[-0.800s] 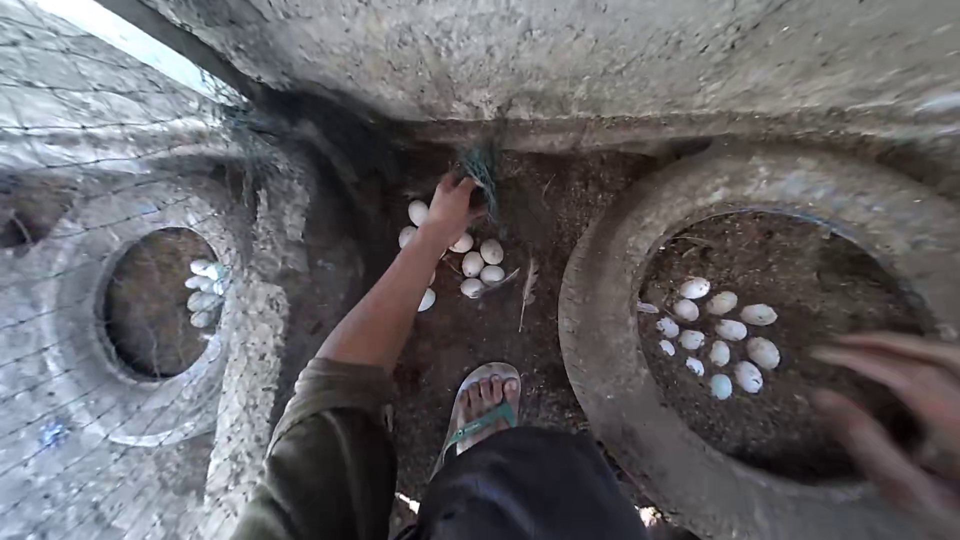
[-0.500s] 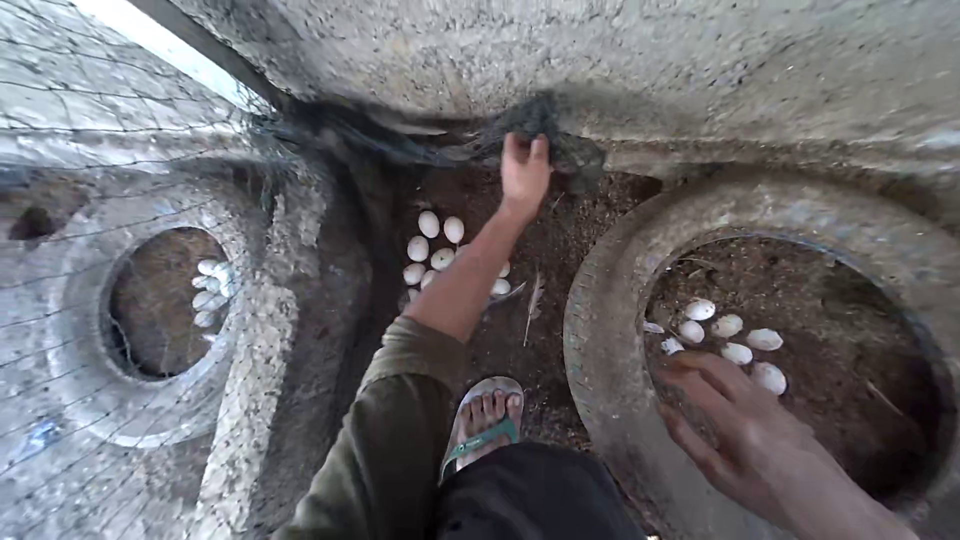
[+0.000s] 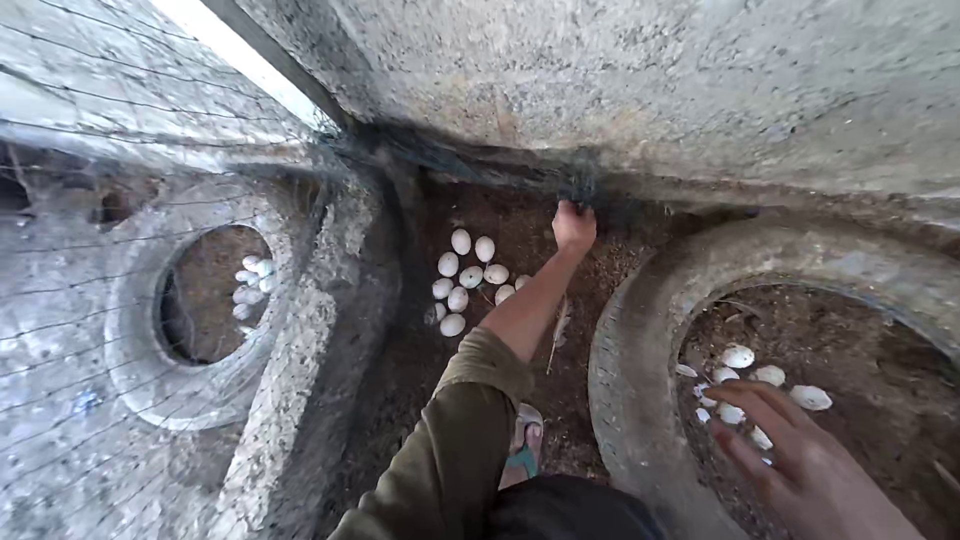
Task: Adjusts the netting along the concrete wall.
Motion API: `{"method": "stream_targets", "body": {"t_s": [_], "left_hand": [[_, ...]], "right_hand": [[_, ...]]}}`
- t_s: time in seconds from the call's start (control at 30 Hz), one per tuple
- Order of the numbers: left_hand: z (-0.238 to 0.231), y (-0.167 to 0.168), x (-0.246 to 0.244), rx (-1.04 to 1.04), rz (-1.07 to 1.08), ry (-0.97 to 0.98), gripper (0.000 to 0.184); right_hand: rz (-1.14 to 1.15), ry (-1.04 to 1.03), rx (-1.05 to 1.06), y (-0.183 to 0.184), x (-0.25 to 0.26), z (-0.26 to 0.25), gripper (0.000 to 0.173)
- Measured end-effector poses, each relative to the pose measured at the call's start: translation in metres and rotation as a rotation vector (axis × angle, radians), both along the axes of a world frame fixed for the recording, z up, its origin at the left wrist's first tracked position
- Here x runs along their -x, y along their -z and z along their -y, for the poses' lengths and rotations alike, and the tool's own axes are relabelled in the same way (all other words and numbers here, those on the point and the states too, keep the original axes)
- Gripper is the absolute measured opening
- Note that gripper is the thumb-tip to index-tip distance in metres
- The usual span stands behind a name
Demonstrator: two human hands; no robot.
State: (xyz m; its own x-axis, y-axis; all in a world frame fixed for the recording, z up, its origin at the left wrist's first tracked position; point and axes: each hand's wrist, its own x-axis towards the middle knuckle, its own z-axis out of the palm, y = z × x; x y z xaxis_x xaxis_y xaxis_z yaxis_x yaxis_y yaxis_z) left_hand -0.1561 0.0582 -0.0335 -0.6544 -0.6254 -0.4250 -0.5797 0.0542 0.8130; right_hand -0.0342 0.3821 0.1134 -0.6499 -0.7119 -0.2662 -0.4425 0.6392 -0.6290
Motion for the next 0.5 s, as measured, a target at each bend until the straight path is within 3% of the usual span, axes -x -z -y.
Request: {"method": "stream_targets", "body": {"t_s": [0.13,0.33,0.43,0.5], "left_hand": [[0.010,-0.013,-0.035,-0.010,-0.065,0.033,0.035],[0.055,-0.086,-0.102,0.227,-0.461,0.129,0.027],[0.083,-0.132,-0.127,0.187,-0.552,0.114,0.023],[0.085,-0.153,-0.136,0.104,-0.603,0.119,0.018]], "right_hand": [[-0.014,-0.038,0.022,0.005,0.007,0.007,0.037],[-0.002,-0.056,-0.010,0.002,0.018,0.008,0.037],[0.070,-0.024,-0.027,-0.001,0.021,0.020,0.041],[0.107,0.031,0.039,-0.002,0.021,0.040,0.052]]}}
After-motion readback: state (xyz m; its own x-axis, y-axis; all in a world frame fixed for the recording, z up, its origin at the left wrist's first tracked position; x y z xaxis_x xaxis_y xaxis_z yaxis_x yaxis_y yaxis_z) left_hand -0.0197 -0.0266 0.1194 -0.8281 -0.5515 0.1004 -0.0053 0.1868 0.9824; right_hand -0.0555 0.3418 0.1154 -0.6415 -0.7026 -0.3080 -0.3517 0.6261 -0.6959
